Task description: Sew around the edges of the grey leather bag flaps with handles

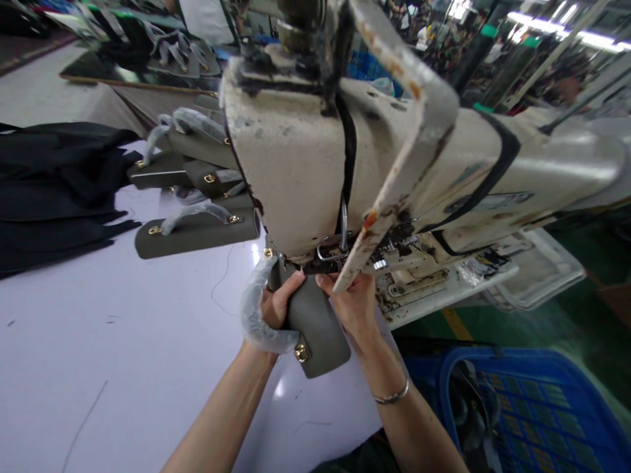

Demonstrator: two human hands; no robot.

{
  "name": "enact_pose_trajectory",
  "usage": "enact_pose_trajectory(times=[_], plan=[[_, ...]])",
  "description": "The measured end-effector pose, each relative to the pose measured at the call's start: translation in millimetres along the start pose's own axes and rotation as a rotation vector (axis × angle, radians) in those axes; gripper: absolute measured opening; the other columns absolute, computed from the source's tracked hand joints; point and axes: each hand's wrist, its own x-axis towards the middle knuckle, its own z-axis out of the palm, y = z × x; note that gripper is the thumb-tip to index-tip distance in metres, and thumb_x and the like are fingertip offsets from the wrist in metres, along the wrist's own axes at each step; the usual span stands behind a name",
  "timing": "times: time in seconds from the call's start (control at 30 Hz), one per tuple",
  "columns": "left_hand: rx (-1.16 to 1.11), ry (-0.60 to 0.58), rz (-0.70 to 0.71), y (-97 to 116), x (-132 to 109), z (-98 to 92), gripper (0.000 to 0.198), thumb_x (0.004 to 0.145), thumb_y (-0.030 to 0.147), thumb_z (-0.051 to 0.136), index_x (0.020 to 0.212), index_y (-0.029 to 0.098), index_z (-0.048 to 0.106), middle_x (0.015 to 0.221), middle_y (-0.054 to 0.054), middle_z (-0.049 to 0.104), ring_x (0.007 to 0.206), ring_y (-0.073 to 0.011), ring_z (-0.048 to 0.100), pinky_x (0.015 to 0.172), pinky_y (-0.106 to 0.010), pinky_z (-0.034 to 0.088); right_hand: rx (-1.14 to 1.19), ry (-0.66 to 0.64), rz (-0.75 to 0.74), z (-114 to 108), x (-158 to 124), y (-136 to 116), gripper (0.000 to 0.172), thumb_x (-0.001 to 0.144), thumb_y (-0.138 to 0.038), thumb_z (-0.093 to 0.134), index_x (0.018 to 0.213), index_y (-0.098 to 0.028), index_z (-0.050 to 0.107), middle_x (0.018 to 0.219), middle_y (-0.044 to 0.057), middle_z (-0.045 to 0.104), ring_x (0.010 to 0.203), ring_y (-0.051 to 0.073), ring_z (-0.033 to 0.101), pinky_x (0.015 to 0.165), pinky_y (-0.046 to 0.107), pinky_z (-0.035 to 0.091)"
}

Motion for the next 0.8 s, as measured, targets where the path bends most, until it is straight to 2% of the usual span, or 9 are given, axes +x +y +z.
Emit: enact_pose_trajectory(times=[0.1, 0.17, 0.27, 0.43, 0.67, 0.8], plan=[[-0.027, -0.032, -0.106, 2.8, -6.3, -1.7, 0.055, 0.057, 0.035, 0.092, 0.105, 0.014, 0.072, 0.106, -0.013, 0.076, 0.095, -0.0311, 0.073, 0.08, -0.036, 0.062, 0.0, 0.012, 0.053, 0.9, -1.3, -1.3, 0.042, 0.072, -0.038, 0.077, 0.046, -0.018, 0.051, 0.049, -0.005, 0.042, 0.05, 0.009, 0.037, 0.049, 0.024, 0.03], [-0.038, -0.019, -0.125, 3.6, -8.6, -1.0, 0.056, 0.057, 0.034, 0.093, 0.105, 0.013, 0.073, 0.101, -0.012, 0.077, 0.088, -0.0296, 0.074, 0.074, -0.035, 0.062, -0.014, 0.023, 0.065, 1.0, -1.9, -3.0, 0.041, 0.071, -0.037, 0.077, 0.046, -0.018, 0.051, 0.05, -0.004, 0.042, 0.051, 0.01, 0.038, 0.05, 0.024, 0.03], [-0.019, -0.011, -0.08, 2.7, -5.1, -1.0, 0.059, 0.058, 0.033, 0.092, 0.11, 0.014, 0.073, 0.1, -0.01, 0.077, 0.09, -0.0289, 0.073, 0.075, -0.033, 0.061, -0.026, 0.044, 0.065, 1.8, -2.5, -5.1, 0.04, 0.071, -0.037, 0.076, 0.047, -0.018, 0.051, 0.049, -0.005, 0.04, 0.051, 0.01, 0.037, 0.048, 0.024, 0.028], [0.078, -0.058, 0.016, 1.9, 12.2, -6.7, 0.072, 0.055, 0.035, 0.092, 0.12, 0.017, 0.069, 0.112, -0.01, 0.075, 0.096, -0.0284, 0.071, 0.084, -0.035, 0.059, 0.002, 0.066, 0.031, 7.7, -3.4, -2.2, 0.042, 0.073, -0.038, 0.076, 0.048, -0.019, 0.048, 0.048, -0.005, 0.04, 0.049, 0.01, 0.036, 0.047, 0.025, 0.027], [0.168, -0.221, 0.073, 14.0, 25.2, -9.3, 0.071, 0.057, 0.036, 0.088, 0.122, 0.015, 0.068, 0.111, -0.011, 0.076, 0.093, -0.0302, 0.071, 0.082, -0.039, 0.058, 0.149, 0.072, 0.053, 17.2, -4.8, 4.0, 0.038, 0.074, -0.035, 0.075, 0.049, -0.02, 0.051, 0.048, -0.004, 0.049, 0.046, 0.011, 0.043, 0.047, 0.025, 0.032], [0.257, -0.273, 0.105, 17.3, 34.9, -13.0, 0.055, 0.058, 0.037, 0.087, 0.108, 0.017, 0.074, 0.106, -0.009, 0.077, 0.093, -0.0331, 0.071, 0.084, -0.043, 0.059, 0.232, 0.068, 0.091, 21.7, -3.8, 4.6, 0.033, 0.073, -0.033, 0.075, 0.049, -0.019, 0.056, 0.049, -0.003, 0.056, 0.048, 0.012, 0.05, 0.049, 0.025, 0.037]])
